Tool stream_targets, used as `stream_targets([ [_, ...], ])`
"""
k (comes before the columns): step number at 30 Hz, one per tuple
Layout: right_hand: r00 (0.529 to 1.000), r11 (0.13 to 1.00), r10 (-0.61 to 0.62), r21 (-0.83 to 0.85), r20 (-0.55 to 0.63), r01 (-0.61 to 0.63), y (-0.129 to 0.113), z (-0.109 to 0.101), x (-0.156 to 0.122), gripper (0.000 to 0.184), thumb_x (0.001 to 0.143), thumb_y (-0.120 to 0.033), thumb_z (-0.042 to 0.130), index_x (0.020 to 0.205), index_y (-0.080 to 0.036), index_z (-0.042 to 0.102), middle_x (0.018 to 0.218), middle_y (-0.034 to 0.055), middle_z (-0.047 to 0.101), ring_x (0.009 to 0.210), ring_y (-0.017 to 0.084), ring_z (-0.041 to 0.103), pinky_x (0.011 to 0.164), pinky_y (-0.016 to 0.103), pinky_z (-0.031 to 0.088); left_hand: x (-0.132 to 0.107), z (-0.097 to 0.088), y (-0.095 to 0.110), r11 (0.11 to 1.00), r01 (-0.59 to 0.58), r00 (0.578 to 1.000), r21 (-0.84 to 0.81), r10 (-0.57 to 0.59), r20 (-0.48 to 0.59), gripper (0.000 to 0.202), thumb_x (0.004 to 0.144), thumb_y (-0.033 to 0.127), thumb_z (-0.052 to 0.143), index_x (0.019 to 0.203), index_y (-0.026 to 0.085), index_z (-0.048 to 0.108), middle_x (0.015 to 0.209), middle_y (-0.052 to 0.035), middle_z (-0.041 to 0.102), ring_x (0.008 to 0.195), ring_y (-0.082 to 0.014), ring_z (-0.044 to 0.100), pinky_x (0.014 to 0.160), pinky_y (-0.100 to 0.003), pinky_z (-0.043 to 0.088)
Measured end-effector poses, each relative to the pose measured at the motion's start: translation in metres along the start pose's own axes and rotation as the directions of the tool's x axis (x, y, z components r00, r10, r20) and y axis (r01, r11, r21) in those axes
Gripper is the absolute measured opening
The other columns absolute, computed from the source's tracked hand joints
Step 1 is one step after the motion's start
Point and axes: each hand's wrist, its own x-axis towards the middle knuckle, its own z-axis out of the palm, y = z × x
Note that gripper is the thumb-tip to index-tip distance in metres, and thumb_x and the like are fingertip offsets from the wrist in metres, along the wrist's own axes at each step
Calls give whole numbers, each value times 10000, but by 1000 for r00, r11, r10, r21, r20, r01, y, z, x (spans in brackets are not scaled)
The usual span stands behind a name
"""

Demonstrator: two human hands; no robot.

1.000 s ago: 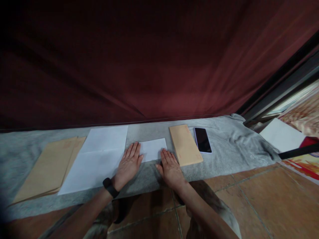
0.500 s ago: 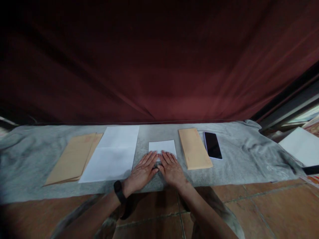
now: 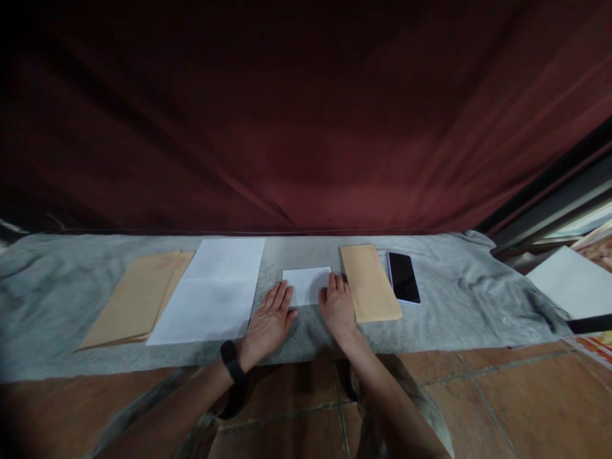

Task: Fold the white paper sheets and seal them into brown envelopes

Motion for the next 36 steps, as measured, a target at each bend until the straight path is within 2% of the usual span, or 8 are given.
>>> stream_targets([
  [8, 980, 964, 192, 179, 43, -197, -2, -3, 20, 509, 924, -263, 488, 1382, -44, 527, 1051, 181, 685, 1049, 300, 640, 940, 398, 508, 0, 2, -1, 999, -6, 1000, -34, 5, -23, 587, 984, 380, 452, 1498, 100, 426, 1571, -190, 428, 1486, -314, 356, 1194, -496, 351],
  [14, 952, 851, 305, 448, 2, -273, 1, -2, 31, 413, 828, -266, 500, 1181, -114, 651, 983, 138, 677, 879, 264, 640, 853, 393, 519, -1, -2, -3, 997, -14, 1000, -71, 14, -2, 619, 988, 402, 463, 1505, 68, 399, 1574, -213, 414, 1483, -318, 362, 1203, -486, 340],
  [20, 931, 542, 307, 768, 198, -342, 3, -6, 37, 249, 743, -394, 590, 862, -192, 672, 764, 36, 692, 724, 213, 617, 669, 320, 499, 10, -11, -9, 938, 83, 995, -337, -100, -31, 681, 1015, 503, 404, 1548, 88, 317, 1596, -222, 372, 1472, -324, 382, 1180, -507, 374],
  [25, 923, 245, 323, 923, 211, -297, 1, -21, 37, 256, 713, -414, 669, 861, -205, 652, 807, 35, 711, 746, 211, 642, 703, 320, 506, 34, -19, -32, 679, 252, 901, -689, -424, -88, 652, 1009, 468, 442, 1572, 179, 288, 1614, -165, 367, 1479, -273, 379, 1181, -475, 382],
  [27, 931, 237, 321, 937, 175, -258, 0, -26, 38, 209, 728, -394, 651, 835, -215, 640, 821, 39, 712, 792, 224, 652, 747, 336, 507, 41, -23, -39, 548, 265, 884, -794, -468, -28, 646, 964, 436, 536, 1539, 196, 365, 1560, -154, 458, 1422, -271, 464, 1145, -460, 422],
  [30, 954, 312, 279, 929, 110, -199, -1, -31, 40, 163, 781, -366, 583, 833, -223, 642, 948, 65, 735, 945, 253, 664, 851, 380, 500, 44, -27, -44, 411, 272, 901, -870, -426, 80, 548, 879, 367, 638, 1395, 200, 563, 1401, -120, 628, 1297, -263, 586, 1090, -438, 465],
  [33, 975, 386, 202, 908, 93, -166, -3, -34, 40, 154, 812, -343, 552, 840, -224, 644, 1181, 86, 716, 1149, 282, 621, 956, 425, 464, 46, -31, -43, 382, 264, 907, -886, -411, 92, 419, 828, 331, 668, 1229, 212, 685, 1277, -79, 707, 1202, -246, 639, 1058, -415, 478],
  [36, 978, 359, 158, 915, 136, -185, -5, -37, 38, 130, 787, -352, 604, 801, -224, 614, 1330, 86, 656, 1254, 292, 565, 981, 421, 452, 47, -35, -40, 414, 218, 919, -884, -393, 42, 259, 798, 319, 675, 1018, 203, 747, 1161, -76, 750, 1099, -245, 677, 1023, -405, 488],
])
